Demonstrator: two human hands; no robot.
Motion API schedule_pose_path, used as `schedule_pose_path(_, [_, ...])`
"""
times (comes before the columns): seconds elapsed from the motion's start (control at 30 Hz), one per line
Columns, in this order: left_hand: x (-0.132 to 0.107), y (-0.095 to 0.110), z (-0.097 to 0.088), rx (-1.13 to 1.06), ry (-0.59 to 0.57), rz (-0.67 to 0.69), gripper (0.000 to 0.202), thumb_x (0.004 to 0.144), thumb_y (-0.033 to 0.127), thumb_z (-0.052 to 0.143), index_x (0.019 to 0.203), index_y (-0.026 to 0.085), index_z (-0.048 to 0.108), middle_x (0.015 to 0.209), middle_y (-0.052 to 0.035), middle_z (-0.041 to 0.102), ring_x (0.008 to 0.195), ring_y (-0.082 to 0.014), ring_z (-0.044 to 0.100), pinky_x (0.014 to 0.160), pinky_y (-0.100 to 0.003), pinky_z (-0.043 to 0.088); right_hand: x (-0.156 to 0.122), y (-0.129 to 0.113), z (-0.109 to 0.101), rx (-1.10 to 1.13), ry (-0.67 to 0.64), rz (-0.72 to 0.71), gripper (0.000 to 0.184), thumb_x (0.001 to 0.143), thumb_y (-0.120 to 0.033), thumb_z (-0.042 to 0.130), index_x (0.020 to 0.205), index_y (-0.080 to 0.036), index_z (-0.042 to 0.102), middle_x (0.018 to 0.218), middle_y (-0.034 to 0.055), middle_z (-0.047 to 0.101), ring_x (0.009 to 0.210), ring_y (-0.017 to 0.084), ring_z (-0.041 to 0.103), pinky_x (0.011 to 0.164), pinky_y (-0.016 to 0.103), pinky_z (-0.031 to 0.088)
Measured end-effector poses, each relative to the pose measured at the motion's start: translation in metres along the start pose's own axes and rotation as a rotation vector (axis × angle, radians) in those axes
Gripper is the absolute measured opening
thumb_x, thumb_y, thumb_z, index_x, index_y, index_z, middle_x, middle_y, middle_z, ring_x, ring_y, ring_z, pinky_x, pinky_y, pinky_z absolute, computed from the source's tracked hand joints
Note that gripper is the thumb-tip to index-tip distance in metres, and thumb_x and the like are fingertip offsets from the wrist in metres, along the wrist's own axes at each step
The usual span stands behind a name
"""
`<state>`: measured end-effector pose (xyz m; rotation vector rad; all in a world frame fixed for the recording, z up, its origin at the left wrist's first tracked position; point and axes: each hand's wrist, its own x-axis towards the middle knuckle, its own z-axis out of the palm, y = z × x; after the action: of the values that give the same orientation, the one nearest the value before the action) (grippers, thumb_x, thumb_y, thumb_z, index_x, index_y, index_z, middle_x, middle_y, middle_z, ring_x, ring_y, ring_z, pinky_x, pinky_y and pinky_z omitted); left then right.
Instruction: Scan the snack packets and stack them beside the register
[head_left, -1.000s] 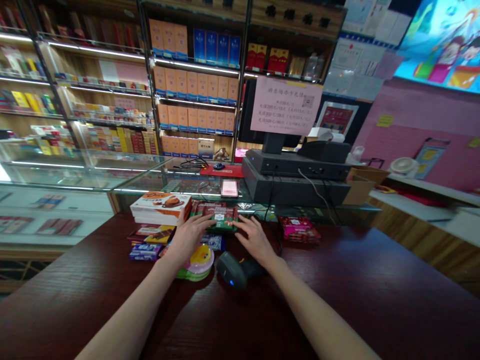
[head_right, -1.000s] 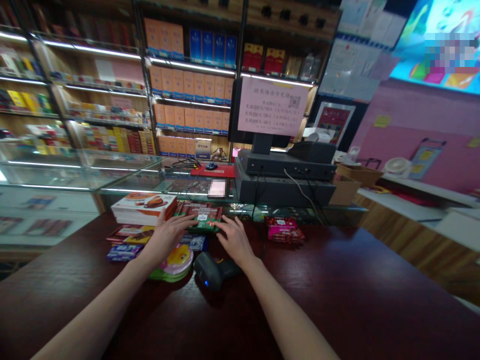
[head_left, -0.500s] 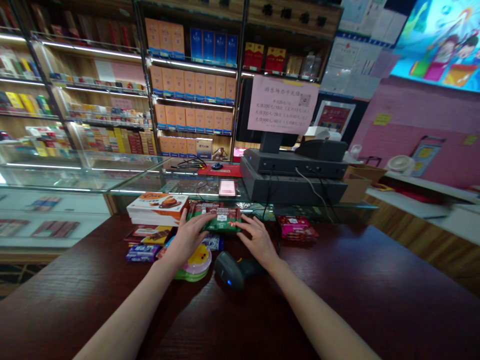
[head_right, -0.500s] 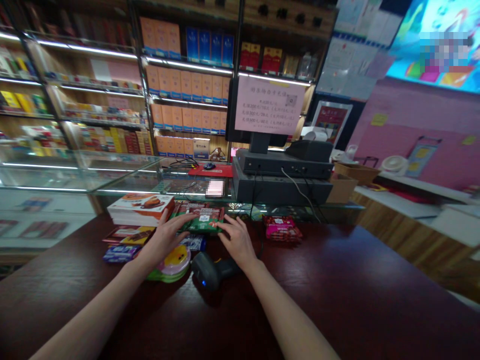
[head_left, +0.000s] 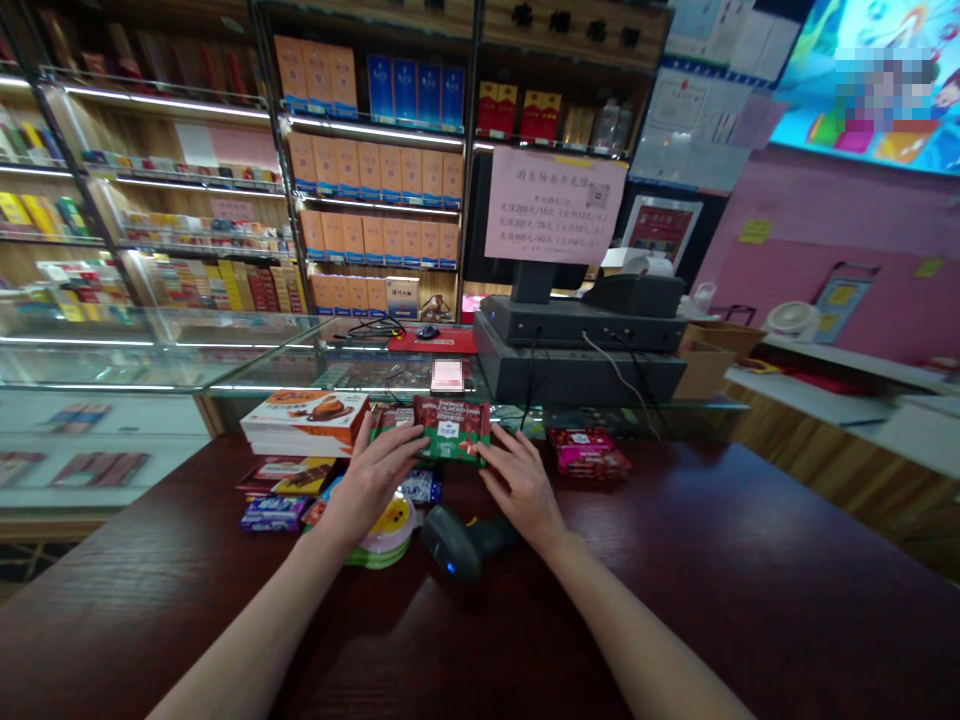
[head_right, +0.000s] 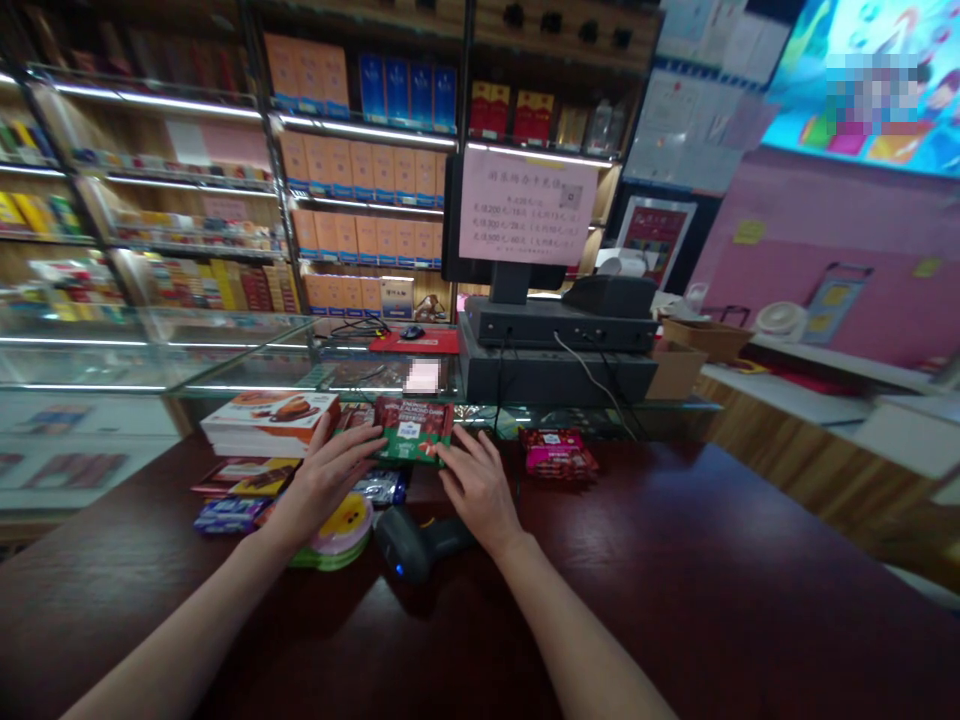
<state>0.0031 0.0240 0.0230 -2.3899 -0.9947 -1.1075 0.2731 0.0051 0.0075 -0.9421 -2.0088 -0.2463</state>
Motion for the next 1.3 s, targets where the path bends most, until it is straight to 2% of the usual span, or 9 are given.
schedule_pose_path(0.27, [0.001,0.005,-0.004,0.010,0.096,0.100,0.035,0.097,0.017,0.055,0.130,0.028,0.059,0.126,-0.0025,0.071,0.131,-0.0199,0.058,0.128,-0.059,0.012,0.001,-0.005,-0.014,-0.066,0.118,-0.029,0.037,0.098,-0.015,0.053,0.131,-0.028,0.064,0.122,0.0050,0.075,0.136,0.025,0.054,0.118,0.054,0.033])
schedule_pose_path(0.53, [0.001,0.012,-0.010,-0.038,0.086,0.129,0.036,0.096,0.015,0.054,0.130,0.027,0.059,0.127,-0.0038,0.070,0.132,-0.0215,0.058,0.126,-0.060,0.019,0.002,-0.009,-0.023,-0.054,0.180,0.010,0.030,0.098,-0.019,0.056,0.122,-0.030,0.069,0.114,0.0032,0.077,0.130,0.026,0.060,0.116,0.053,0.033])
schedule_pose_path(0.7, [0.005,0.015,-0.014,-0.113,0.138,0.160,0.035,0.096,0.012,0.053,0.128,0.025,0.060,0.120,-0.0032,0.073,0.122,-0.0177,0.065,0.121,-0.050,0.036,0.005,-0.015,-0.025,-0.030,0.220,0.016,0.024,0.098,-0.022,0.057,0.114,-0.030,0.072,0.105,0.0018,0.079,0.124,0.025,0.064,0.114,0.050,0.034])
schedule_pose_path(0.83, [0.007,0.016,-0.017,-0.064,0.182,0.149,0.033,0.096,0.013,0.056,0.126,0.026,0.060,0.115,-0.0020,0.075,0.108,-0.0147,0.070,0.114,-0.042,0.045,0.006,-0.017,-0.023,-0.011,0.237,0.024,0.014,0.097,-0.025,0.061,0.105,-0.028,0.073,0.095,0.0014,0.080,0.116,0.025,0.068,0.111,0.050,0.036])
schedule_pose_path(0.97, [0.008,0.016,-0.016,-0.033,0.195,0.094,0.032,0.097,0.019,0.058,0.127,0.027,0.058,0.112,-0.0009,0.076,0.100,-0.0146,0.072,0.109,-0.039,0.048,0.006,-0.018,-0.018,0.038,0.247,0.091,0.010,0.097,-0.030,0.063,0.098,-0.028,0.073,0.087,0.0016,0.078,0.108,0.025,0.070,0.108,0.051,0.039])
schedule_pose_path(1.07, [0.009,0.016,-0.013,-0.037,0.221,0.042,0.032,0.096,0.023,0.060,0.128,0.027,0.057,0.104,0.0006,0.077,0.093,-0.0149,0.073,0.106,-0.039,0.050,0.006,-0.016,-0.014,0.090,0.255,0.183,0.012,0.096,-0.033,0.063,0.093,-0.027,0.073,0.096,0.0045,0.077,0.105,0.025,0.070,0.104,0.049,0.043])
schedule_pose_path(1.2, [0.008,0.018,-0.008,-0.004,0.234,0.012,0.034,0.096,0.027,0.062,0.129,0.025,0.055,0.105,-0.0022,0.076,0.096,-0.0174,0.071,0.098,-0.036,0.053,0.005,-0.012,-0.007,0.167,0.279,0.333,0.015,0.093,-0.037,0.065,0.088,-0.025,0.073,0.101,0.0065,0.075,0.101,0.024,0.067,0.095,0.043,0.049])
schedule_pose_path(1.3, [0.008,0.019,-0.006,-0.006,0.214,-0.001,0.025,0.097,0.026,0.060,0.122,0.024,0.058,0.104,-0.0030,0.074,0.099,-0.0177,0.069,0.094,-0.034,0.053,0.005,-0.010,-0.002,0.243,0.279,0.403,0.017,0.091,-0.039,0.067,0.085,-0.025,0.072,0.097,0.0065,0.074,0.098,0.024,0.067,0.091,0.040,0.050])
